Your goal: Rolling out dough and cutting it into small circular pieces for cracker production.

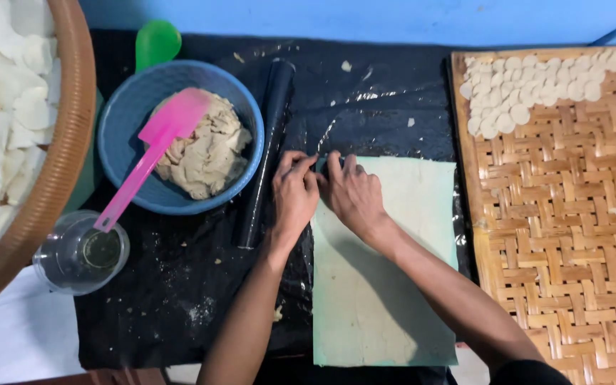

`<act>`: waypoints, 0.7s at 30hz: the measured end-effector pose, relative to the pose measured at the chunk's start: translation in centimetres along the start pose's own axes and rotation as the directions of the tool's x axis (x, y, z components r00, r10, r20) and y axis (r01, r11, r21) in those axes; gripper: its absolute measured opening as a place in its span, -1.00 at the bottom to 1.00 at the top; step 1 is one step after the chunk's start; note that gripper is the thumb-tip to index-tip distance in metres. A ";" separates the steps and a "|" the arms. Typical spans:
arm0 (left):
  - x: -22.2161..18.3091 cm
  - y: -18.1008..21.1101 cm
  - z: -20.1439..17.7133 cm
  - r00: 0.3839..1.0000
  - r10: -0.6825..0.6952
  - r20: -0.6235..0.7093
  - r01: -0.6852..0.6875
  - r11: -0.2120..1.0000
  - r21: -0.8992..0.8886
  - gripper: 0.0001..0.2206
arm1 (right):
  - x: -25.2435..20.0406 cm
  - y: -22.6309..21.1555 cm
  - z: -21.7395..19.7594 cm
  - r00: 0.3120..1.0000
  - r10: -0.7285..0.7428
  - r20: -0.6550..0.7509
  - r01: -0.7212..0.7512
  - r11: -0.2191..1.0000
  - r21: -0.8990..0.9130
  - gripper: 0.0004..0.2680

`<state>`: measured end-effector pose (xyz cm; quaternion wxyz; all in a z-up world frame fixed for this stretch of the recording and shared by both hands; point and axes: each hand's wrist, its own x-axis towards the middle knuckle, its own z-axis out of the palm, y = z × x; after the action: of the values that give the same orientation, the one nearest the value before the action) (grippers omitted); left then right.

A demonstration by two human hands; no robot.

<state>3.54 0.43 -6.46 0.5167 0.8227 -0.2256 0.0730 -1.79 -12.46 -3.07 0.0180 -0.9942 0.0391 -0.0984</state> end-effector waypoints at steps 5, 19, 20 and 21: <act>0.2 -0.1 -0.1 1.000 0.020 -0.014 -0.020 1.000 -0.008 -0.74 | -1.3 2.7 -2.3 0.981 0.175 0.082 -0.190 0.946 0.261 -0.66; 0.7 0.5 -0.3 0.999 0.005 -0.037 -0.006 0.999 -0.042 -0.93 | -2.2 3.8 -2.8 0.992 0.057 0.114 -0.072 0.989 0.131 -0.62; 0.7 0.5 -0.3 1.000 -0.001 -0.029 0.000 1.000 -0.031 -0.94 | -2.2 3.6 -2.5 0.991 0.053 0.123 -0.066 0.992 0.107 -0.63; 0.7 0.6 -0.2 1.000 -0.007 -0.021 0.006 1.000 -0.021 -0.95 | -2.1 3.5 -2.2 0.990 0.049 0.132 -0.060 0.995 0.083 -0.63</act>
<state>3.93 0.22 -5.64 0.5277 0.8173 -0.2182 0.0776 -4.50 -15.89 -1.46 0.0661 -0.9954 0.0606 -0.0345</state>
